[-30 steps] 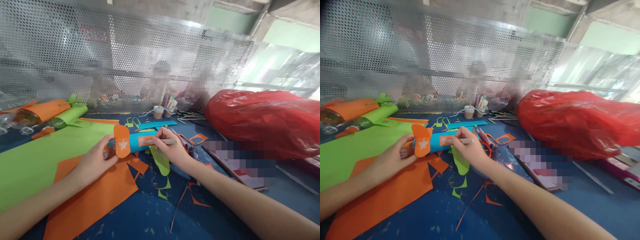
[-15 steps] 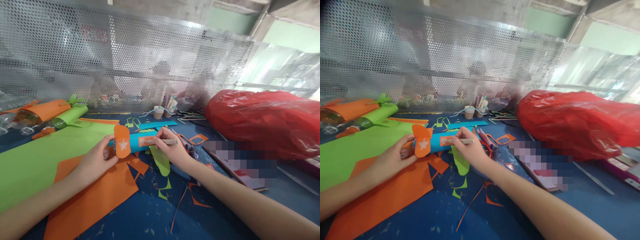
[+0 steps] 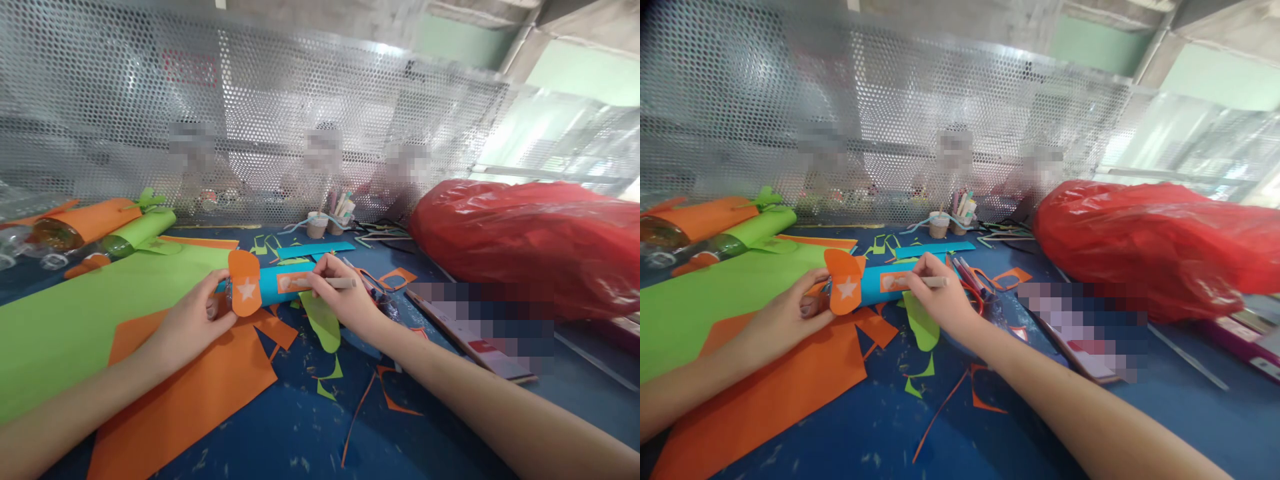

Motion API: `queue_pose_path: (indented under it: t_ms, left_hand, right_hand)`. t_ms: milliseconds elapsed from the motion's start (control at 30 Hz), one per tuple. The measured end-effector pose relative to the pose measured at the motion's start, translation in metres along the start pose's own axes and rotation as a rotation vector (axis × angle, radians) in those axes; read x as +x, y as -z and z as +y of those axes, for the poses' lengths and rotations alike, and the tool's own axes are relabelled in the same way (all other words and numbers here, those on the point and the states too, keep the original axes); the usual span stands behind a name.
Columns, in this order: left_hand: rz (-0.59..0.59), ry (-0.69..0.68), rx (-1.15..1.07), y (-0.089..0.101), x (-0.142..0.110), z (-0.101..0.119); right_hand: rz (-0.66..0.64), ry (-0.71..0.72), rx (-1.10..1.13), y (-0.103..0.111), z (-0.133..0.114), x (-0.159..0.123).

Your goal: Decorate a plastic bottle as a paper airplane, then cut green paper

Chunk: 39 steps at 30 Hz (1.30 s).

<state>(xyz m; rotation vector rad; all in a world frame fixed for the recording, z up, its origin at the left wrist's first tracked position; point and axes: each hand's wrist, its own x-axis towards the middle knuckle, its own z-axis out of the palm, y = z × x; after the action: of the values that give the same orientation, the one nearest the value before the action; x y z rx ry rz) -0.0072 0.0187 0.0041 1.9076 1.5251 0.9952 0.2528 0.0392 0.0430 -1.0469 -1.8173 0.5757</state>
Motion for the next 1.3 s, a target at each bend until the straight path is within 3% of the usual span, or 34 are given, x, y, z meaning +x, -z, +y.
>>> queue_pose_path:
  t_ms: [900,1300]
  left_hand:
    - [0.007,-0.014,-0.004,0.0008,0.0,0.0039]
    - [-0.001,0.03,-0.053,0.0005,0.0031,-0.0026]
  right_hand:
    - [-0.007,-0.006,0.016,-0.0003,0.0029,-0.001]
    - [0.002,-0.137,0.221,-0.0023,0.0038,0.0021]
